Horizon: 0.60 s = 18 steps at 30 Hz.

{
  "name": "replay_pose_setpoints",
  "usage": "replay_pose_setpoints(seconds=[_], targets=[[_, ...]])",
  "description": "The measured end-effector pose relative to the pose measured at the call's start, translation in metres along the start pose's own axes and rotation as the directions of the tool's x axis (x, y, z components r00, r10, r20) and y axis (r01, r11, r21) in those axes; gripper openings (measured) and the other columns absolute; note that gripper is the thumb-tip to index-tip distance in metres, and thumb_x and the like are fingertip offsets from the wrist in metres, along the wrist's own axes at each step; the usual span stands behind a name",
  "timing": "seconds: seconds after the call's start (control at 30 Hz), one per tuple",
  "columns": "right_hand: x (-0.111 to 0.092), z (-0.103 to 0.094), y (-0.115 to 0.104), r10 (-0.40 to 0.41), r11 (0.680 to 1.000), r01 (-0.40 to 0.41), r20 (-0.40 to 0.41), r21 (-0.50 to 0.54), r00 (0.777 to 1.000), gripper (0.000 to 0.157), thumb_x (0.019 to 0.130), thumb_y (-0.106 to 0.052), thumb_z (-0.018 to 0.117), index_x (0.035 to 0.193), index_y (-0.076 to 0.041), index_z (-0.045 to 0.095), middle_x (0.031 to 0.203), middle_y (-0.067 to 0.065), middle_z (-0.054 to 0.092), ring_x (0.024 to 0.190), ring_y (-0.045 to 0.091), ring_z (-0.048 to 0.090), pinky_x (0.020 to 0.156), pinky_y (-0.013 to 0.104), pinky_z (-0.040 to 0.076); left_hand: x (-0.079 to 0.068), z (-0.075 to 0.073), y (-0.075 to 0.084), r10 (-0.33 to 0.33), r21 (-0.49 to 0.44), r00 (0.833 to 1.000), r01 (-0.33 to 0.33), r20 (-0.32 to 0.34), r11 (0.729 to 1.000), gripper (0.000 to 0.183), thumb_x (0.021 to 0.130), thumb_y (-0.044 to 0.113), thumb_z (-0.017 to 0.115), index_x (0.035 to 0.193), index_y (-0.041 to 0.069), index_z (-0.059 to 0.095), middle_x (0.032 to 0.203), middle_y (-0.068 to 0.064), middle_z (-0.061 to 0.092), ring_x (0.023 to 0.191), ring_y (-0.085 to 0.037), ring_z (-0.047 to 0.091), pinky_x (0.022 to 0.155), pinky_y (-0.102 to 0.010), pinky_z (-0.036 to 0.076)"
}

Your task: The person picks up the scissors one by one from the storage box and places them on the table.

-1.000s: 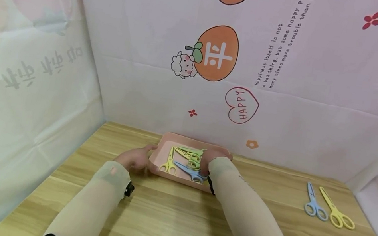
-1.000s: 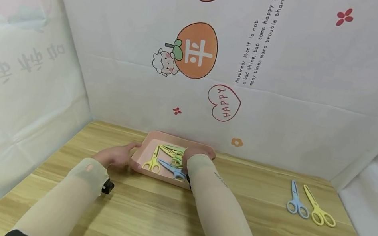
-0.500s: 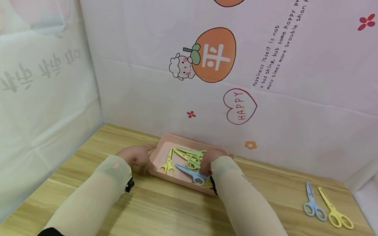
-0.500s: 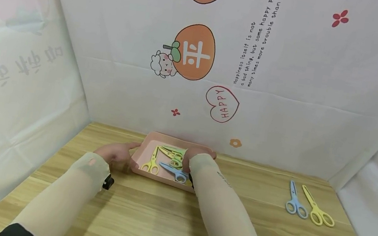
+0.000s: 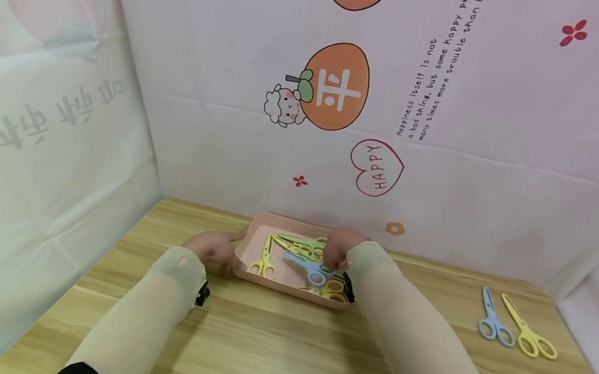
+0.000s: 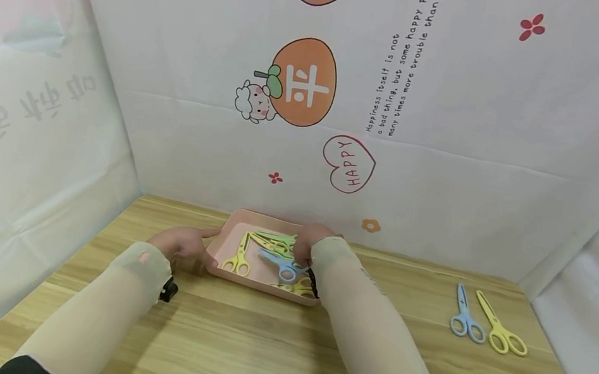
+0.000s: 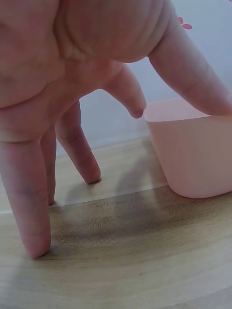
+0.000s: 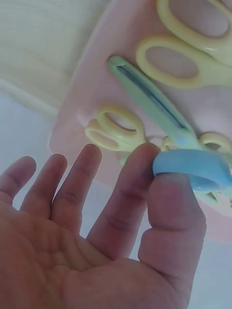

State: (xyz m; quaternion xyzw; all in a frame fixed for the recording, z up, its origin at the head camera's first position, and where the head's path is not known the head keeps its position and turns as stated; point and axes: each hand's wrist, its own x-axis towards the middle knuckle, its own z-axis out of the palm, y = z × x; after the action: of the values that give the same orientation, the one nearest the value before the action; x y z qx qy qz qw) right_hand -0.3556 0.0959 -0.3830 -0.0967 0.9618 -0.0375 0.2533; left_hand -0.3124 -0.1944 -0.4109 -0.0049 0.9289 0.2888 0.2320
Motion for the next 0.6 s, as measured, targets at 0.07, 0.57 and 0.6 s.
replay_pose_setpoints(seconds=[0.07,0.57,0.6], targets=[[-0.004,-0.003,0.004,-0.006,1.000,0.007,-0.011,0.023,1.000,0.035,0.071,0.005,0.057,0.049,-0.018,0.042,0.056,-0.002,0.024,0.051,0.013,0.017,0.048,0.029,0.020,0.001,0.000,-0.002,0.000,-0.021,1.000,0.000,0.003,1.000,0.103,0.076,0.032,0.088,0.159,0.030,0.027,0.158,-0.019,0.031,0.141,-0.042,0.028,0.109,-0.058,0.027],[-0.032,-0.023,0.079,0.074,0.939,-0.029,-0.119,0.343,0.990,0.015,0.067,-0.010,0.070,0.078,-0.001,0.066,0.088,0.014,0.054,0.075,0.027,0.046,0.059,0.036,0.041,0.002,0.004,-0.005,0.025,-0.030,1.000,-0.025,-0.004,0.999,0.102,0.077,0.035,0.087,0.159,0.027,0.028,0.158,-0.019,0.030,0.142,-0.040,0.026,0.110,-0.058,0.026],[-0.034,-0.024,0.086,0.082,0.928,-0.033,-0.115,0.372,0.990,0.028,0.067,-0.010,0.070,0.091,0.003,0.067,0.100,0.019,0.057,0.085,0.029,0.048,0.065,0.037,0.043,0.002,0.004,-0.005,0.025,-0.029,1.000,-0.025,-0.004,0.999,0.101,0.077,0.035,0.087,0.159,0.027,0.028,0.158,-0.019,0.030,0.142,-0.040,0.026,0.110,-0.058,0.025]])
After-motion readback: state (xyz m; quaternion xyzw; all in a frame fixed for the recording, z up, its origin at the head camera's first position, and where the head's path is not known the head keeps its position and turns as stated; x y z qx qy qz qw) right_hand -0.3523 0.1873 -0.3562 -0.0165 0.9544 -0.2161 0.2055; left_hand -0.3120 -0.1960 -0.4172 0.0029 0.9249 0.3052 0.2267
